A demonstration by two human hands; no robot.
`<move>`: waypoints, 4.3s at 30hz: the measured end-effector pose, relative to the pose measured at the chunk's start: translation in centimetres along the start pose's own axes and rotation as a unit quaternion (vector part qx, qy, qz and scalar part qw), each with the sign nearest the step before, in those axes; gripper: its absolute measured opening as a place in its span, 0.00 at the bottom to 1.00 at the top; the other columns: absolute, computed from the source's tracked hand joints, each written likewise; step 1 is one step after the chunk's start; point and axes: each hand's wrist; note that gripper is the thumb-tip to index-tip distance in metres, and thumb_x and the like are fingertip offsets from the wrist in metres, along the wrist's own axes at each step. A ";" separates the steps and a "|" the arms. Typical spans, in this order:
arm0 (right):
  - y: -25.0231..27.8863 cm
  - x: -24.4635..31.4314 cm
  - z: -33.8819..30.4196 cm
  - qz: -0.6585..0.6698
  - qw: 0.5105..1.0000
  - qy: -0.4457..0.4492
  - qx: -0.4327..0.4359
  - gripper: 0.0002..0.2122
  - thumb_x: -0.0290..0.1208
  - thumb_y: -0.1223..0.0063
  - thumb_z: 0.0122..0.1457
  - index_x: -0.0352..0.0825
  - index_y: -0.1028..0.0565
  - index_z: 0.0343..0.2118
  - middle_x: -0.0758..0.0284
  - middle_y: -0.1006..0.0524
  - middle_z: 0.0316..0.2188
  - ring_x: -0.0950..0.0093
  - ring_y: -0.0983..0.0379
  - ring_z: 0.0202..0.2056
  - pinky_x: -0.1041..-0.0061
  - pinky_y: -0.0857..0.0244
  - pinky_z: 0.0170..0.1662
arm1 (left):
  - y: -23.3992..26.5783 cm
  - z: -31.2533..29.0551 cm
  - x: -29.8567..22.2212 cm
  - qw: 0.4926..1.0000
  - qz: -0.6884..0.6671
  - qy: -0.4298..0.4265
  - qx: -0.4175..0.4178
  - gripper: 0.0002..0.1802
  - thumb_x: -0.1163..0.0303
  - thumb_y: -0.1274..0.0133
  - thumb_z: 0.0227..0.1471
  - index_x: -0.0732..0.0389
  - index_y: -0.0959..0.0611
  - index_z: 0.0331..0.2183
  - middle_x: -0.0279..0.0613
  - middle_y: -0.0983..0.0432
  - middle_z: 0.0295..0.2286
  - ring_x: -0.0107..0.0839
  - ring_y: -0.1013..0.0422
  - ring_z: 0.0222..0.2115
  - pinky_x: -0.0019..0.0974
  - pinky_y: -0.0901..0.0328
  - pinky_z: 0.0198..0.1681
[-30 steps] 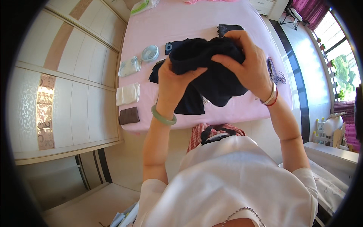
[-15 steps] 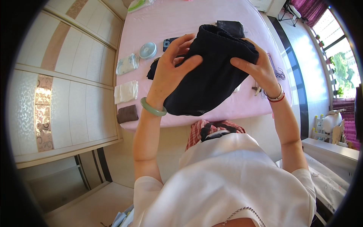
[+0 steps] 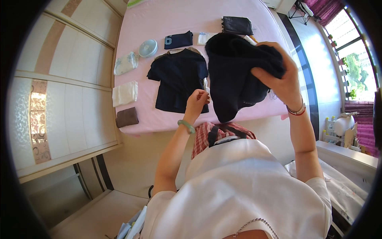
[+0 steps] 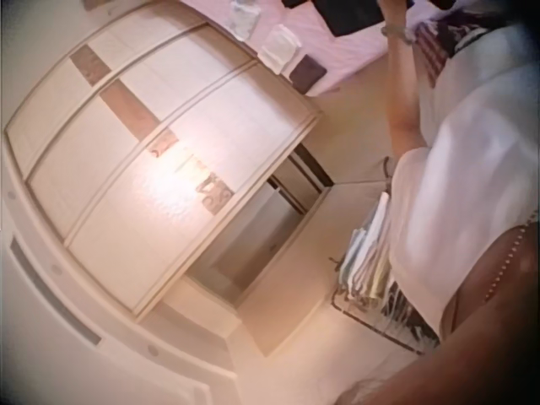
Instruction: The person folds several pieces of clothing on a bed. They handle a dark blue t-shirt, a black t-shirt with a graphic, and a beige t-shirt, smoothing and folding each item into a neat stack. The person also briefly handles a pair of dark blue shorts.
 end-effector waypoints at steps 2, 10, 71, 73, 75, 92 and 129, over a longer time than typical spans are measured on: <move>1.1 -0.1 -0.3 0.023 1.000 -0.010 -0.010 0.21 0.21 0.34 0.47 0.30 0.27 0.47 0.71 0.23 0.36 0.83 0.30 0.40 0.82 0.36 0.47 | 0.4 -0.6 0.5 0.999 -0.043 0.028 -0.007 0.11 0.63 0.50 0.61 0.61 0.22 0.37 0.35 0.21 0.30 0.23 0.25 0.30 0.29 0.31 0.38; 4.4 -1.0 -2.4 0.010 0.998 -0.024 -0.066 0.25 0.31 0.30 0.45 0.28 0.27 0.46 0.67 0.24 0.37 0.76 0.28 0.38 0.82 0.36 0.46 | -3.0 -0.8 -0.4 0.992 -0.094 0.001 0.083 0.14 0.65 0.55 0.64 0.63 0.22 0.45 0.30 0.23 0.38 0.20 0.28 0.40 0.24 0.36 0.47; 0.4 -13.2 -9.5 0.036 0.953 -0.301 -0.014 0.20 0.20 0.56 0.59 0.36 0.32 0.55 0.79 0.34 0.19 0.91 0.44 0.22 0.85 0.52 0.23 | 0.6 -5.3 -11.1 0.996 -0.050 -0.017 -0.070 0.15 0.58 0.45 0.59 0.57 0.16 0.27 0.16 0.34 0.20 0.09 0.46 0.22 0.20 0.51 0.25; 1.5 -12.9 -8.8 0.085 0.948 -0.306 0.017 0.19 0.22 0.55 0.60 0.36 0.32 0.55 0.78 0.31 0.21 0.91 0.40 0.23 0.87 0.48 0.24 | 0.0 -5.3 -11.5 0.993 -0.073 -0.012 -0.096 0.15 0.58 0.45 0.59 0.58 0.16 0.27 0.16 0.33 0.21 0.09 0.46 0.23 0.20 0.51 0.26; 1.7 -10.8 -8.0 0.216 0.920 -0.328 -0.020 0.19 0.24 0.55 0.61 0.37 0.32 0.56 0.77 0.28 0.24 0.91 0.37 0.25 0.90 0.44 0.28 | 0.9 -5.1 -10.9 0.992 -0.103 -0.010 -0.079 0.15 0.59 0.45 0.59 0.59 0.16 0.27 0.17 0.32 0.22 0.09 0.45 0.23 0.20 0.51 0.26; 1.6 -11.2 -11.8 0.279 0.875 -0.362 0.158 0.26 0.18 0.40 0.50 0.36 0.29 0.55 0.71 0.25 0.46 0.83 0.29 0.44 0.81 0.34 0.46 | 1.7 -7.3 -8.3 0.995 -0.074 0.053 0.049 0.19 0.74 0.41 0.53 0.58 0.20 0.49 0.28 0.23 0.32 0.14 0.30 0.31 0.17 0.36 0.32; -28.9 -20.2 2.4 0.100 0.870 -0.360 0.321 0.13 0.32 0.47 0.62 0.30 0.28 0.45 0.64 0.22 0.27 0.76 0.21 0.26 0.83 0.34 0.27 | 28.3 -3.8 4.5 0.943 -0.304 0.071 -0.115 0.12 0.65 0.50 0.61 0.63 0.25 0.43 0.47 0.23 0.41 0.43 0.24 0.42 0.34 0.31 0.48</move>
Point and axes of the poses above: each hand's wrist, its own z-axis towards the middle knuckle, its own y-axis out of the back of the hand, x = y × z
